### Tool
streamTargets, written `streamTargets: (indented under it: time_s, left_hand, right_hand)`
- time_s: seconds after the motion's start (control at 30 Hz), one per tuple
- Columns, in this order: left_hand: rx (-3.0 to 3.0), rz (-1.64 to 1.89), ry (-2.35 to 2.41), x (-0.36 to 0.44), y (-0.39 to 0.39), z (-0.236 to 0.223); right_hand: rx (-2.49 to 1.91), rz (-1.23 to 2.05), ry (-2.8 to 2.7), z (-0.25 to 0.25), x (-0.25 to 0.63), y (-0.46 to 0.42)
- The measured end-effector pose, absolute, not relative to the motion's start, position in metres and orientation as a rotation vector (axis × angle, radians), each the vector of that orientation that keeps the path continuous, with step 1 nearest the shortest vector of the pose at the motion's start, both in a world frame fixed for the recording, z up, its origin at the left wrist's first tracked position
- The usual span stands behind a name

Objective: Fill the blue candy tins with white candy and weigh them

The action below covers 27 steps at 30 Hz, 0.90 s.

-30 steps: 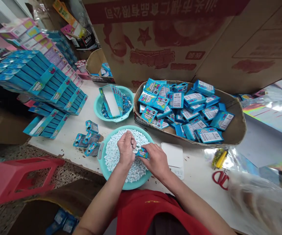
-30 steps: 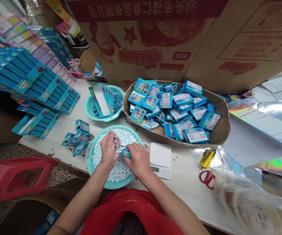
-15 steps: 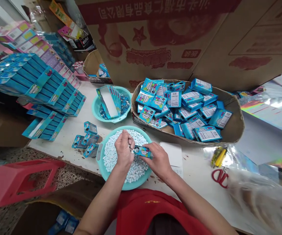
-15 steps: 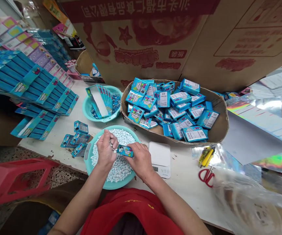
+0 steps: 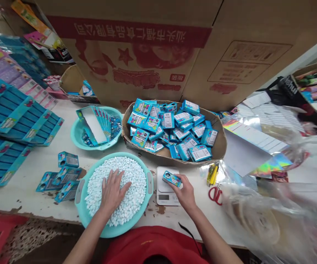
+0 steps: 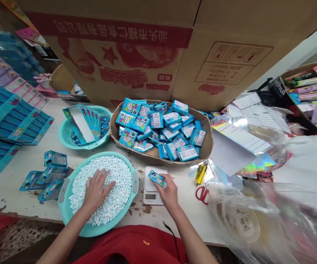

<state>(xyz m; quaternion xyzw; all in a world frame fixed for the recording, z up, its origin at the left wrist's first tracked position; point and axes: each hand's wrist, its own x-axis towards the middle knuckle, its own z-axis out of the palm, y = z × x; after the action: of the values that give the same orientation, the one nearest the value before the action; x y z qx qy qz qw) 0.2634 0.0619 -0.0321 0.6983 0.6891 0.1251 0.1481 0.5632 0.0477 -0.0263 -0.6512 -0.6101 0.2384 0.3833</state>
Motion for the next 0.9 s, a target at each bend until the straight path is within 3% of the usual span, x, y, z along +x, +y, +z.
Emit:
streamTargets:
  time_s: [0.13,0.37,0.6,0.77,0.9]
  left_hand:
    - [2.256,0.209,2.002,0.281,0.054,-0.041]
    - [2.312,0.213,2.131,0.282,0.068,-0.049]
    - [2.221,0.193,2.135,0.284,0.083,-0.039]
    - [2.199,0.267,2.071,0.276,0.084,-0.042]
    - [2.002,0.518,2.111,0.273,0.085,-0.047]
  right_hand:
    - [-1.659,0.507,-1.586,-0.035,0.564,0.058]
    - [-1.838,0.063,-1.216,0.011,0.661,0.172]
    - [-2.136,0.323,-1.12,0.008,0.714,0.251]
    - [-2.137,0.357,-1.053,0.011,0.719,0.245]
    - [-2.085,0.291,-1.013,0.036,0.726,0.214]
